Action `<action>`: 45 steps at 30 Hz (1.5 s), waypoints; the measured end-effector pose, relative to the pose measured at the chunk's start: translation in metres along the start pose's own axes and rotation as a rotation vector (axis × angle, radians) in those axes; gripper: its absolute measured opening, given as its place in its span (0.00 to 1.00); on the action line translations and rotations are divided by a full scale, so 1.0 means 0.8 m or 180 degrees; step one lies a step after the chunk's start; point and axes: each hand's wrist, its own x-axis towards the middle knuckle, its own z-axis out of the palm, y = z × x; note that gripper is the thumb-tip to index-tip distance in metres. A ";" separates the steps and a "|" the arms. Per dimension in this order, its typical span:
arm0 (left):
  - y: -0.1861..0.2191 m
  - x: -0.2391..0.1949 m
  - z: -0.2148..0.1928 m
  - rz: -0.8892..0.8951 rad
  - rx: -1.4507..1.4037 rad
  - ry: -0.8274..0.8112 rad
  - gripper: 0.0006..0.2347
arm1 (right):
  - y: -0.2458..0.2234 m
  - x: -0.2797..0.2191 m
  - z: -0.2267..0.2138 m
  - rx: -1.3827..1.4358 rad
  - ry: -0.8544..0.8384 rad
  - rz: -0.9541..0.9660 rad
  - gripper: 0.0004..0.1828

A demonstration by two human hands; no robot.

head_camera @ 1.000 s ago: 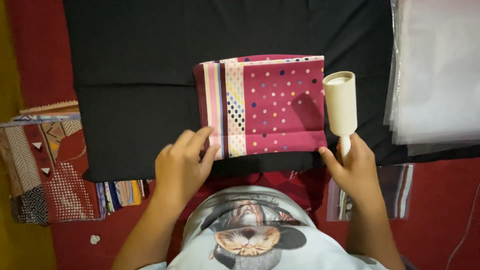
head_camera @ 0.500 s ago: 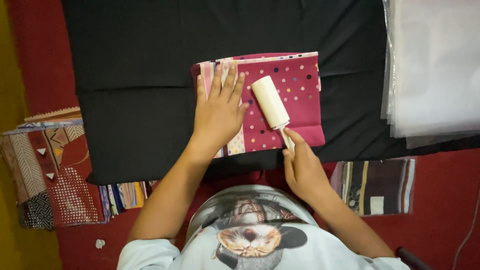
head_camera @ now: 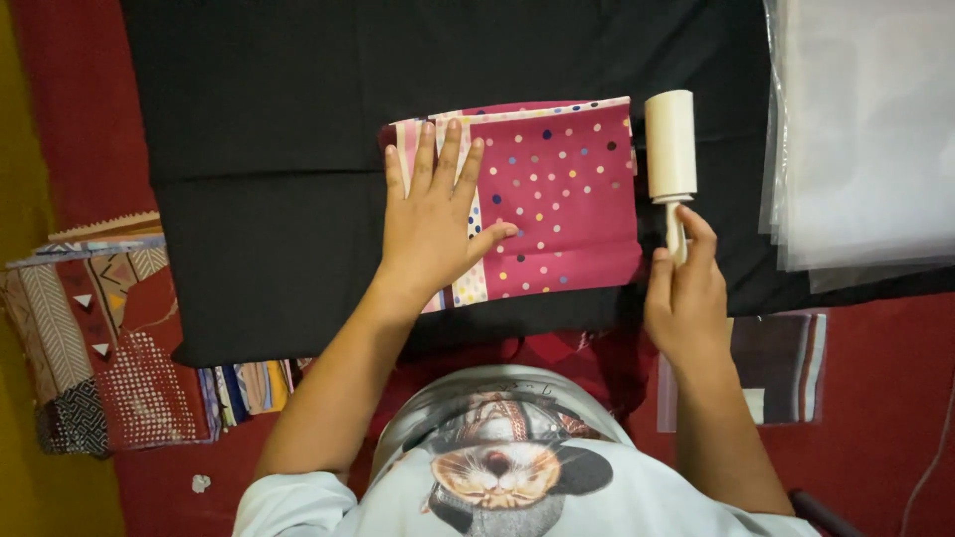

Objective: The person folds a patterned fabric piece on a black surface, uses a lint roller to clean both sides, then places the folded fabric into a clear zip-top bag and seals it.

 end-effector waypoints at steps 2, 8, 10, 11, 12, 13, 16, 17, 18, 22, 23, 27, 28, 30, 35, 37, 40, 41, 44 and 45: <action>0.006 -0.008 -0.009 0.0091 0.0018 0.0097 0.41 | -0.016 -0.005 -0.006 0.0199 0.0086 -0.0303 0.25; 0.017 -0.043 -0.017 0.0374 0.0002 -0.0008 0.45 | -0.051 -0.066 0.027 0.0563 -0.0067 -0.0787 0.24; 0.012 -0.049 -0.012 0.0366 0.0004 -0.0090 0.47 | -0.048 -0.085 0.043 0.0595 -0.0291 -0.0840 0.25; 0.009 -0.051 -0.009 0.0271 0.0020 -0.0143 0.48 | -0.040 -0.096 0.051 0.0509 -0.0421 -0.0865 0.27; 0.007 -0.054 -0.005 0.0176 0.0036 -0.0196 0.49 | -0.032 -0.108 0.059 0.0422 -0.0553 -0.0890 0.28; 0.005 -0.055 -0.003 0.0189 0.0028 -0.0213 0.49 | -0.030 -0.112 0.060 0.0419 -0.0554 -0.0868 0.28; 0.003 -0.053 0.000 0.0188 -0.0038 -0.0067 0.49 | -0.024 -0.119 0.060 0.0076 -0.0752 -0.0912 0.32; 0.003 -0.054 -0.001 0.0174 -0.0062 -0.0047 0.49 | -0.023 -0.120 0.060 0.0006 -0.0709 -0.0883 0.33; 0.003 -0.055 -0.002 0.0160 -0.0086 -0.0026 0.50 | -0.022 -0.121 0.061 -0.0064 -0.0666 -0.0853 0.34; 0.002 -0.057 -0.002 0.0148 -0.0098 0.0048 0.51 | 0.002 -0.113 0.053 -0.0129 -0.0472 -0.0759 0.34; 0.002 -0.057 -0.002 0.0160 -0.0098 0.0066 0.51 | 0.009 -0.108 0.050 -0.0253 -0.0327 -0.0692 0.35; 0.003 -0.056 -0.004 0.0166 -0.0115 0.0046 0.51 | 0.020 -0.084 0.028 -0.0349 0.0162 -0.0603 0.33; 0.004 -0.056 -0.003 0.0172 -0.0119 0.0050 0.51 | 0.017 -0.084 0.024 -0.0356 0.0167 -0.0602 0.33; 0.003 -0.056 -0.003 0.0180 -0.0082 0.0043 0.51 | 0.012 -0.082 0.019 -0.0256 0.0281 -0.0634 0.31; 0.008 -0.063 -0.011 0.0128 -0.0075 0.0050 0.50 | 0.007 -0.117 0.037 0.0109 0.0050 -0.0973 0.29; 0.009 -0.067 -0.012 0.0098 -0.0107 0.0049 0.49 | 0.001 -0.127 0.047 0.0224 -0.0057 -0.1094 0.28; 0.006 -0.073 -0.006 0.0071 -0.0145 -0.0029 0.48 | -0.003 -0.135 0.058 0.0436 -0.0300 -0.1075 0.31; 0.005 -0.072 -0.005 0.0072 -0.0121 -0.0037 0.48 | -0.002 -0.136 0.061 0.0359 -0.0319 -0.1127 0.31; 0.004 -0.071 -0.004 0.0059 -0.0084 -0.0043 0.48 | -0.002 -0.134 0.062 0.0256 -0.0314 -0.1171 0.31; 0.005 -0.071 -0.004 0.0046 -0.0080 -0.0041 0.49 | -0.002 -0.133 0.060 0.0222 -0.0293 -0.1162 0.30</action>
